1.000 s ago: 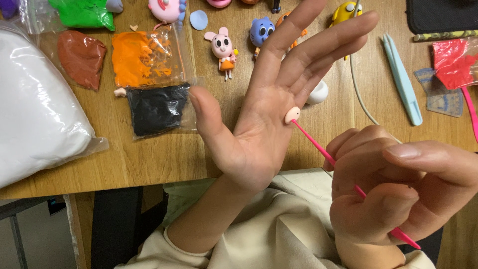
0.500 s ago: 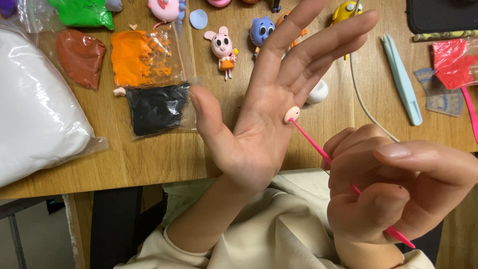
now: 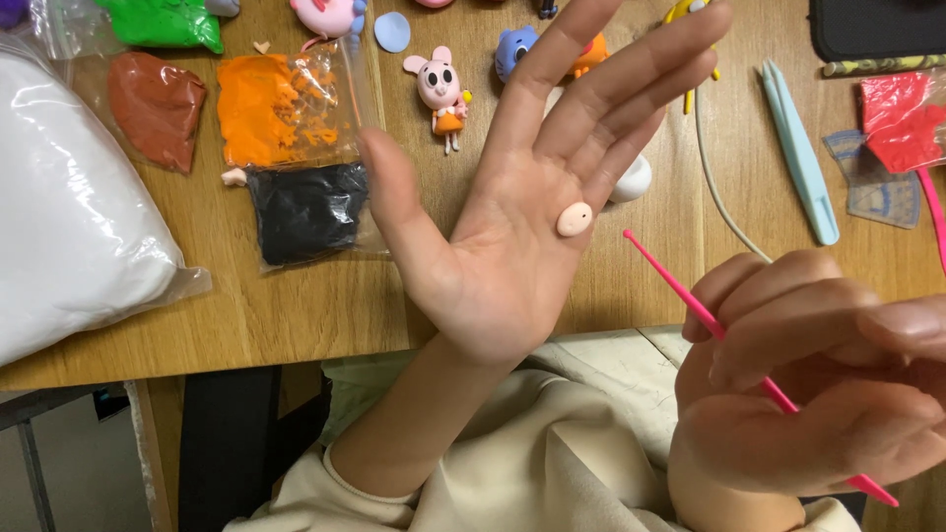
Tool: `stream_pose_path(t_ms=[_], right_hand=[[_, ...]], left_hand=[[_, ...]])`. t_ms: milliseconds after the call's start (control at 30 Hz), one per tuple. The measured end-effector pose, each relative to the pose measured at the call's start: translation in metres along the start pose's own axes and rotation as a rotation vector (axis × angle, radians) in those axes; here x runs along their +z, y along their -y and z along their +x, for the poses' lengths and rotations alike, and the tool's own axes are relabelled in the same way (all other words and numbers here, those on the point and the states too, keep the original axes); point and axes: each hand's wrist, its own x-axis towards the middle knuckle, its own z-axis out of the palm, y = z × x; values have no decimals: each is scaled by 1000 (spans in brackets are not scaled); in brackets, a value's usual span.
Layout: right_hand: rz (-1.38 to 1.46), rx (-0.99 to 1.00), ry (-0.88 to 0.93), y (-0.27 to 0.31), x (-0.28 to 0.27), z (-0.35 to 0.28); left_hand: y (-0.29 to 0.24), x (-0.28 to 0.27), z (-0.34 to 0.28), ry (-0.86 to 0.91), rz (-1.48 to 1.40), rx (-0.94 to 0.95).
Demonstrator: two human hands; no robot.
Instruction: Creating and detailing miniature clay figures using hands and shaping tools
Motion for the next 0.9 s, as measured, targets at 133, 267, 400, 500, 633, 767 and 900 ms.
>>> stream_pose_path(t_ms=[133,267,400,500,633,767,900], right_hand=[[-20,-48,10,-13,-6,2],[-193,-67,44,-38,-31,7],[-433,33,285,-41,-59,16],[-623,96,473,-38,-75,27],[-653,61,545,-29,-76,34],[-186,350,248,-26,-60,27],[967,663,483,-27,-40,44]], left_hand=[[0,2,1,-58,7,21],[-1,-2,2,-45,1,66],[-1,-2,3,-47,-12,61],[0,-1,4,-57,16,54],[-1,-3,5,-37,56,34],[-1,-4,5,-27,18,-15],[-2,0,6,-6,27,-71]])
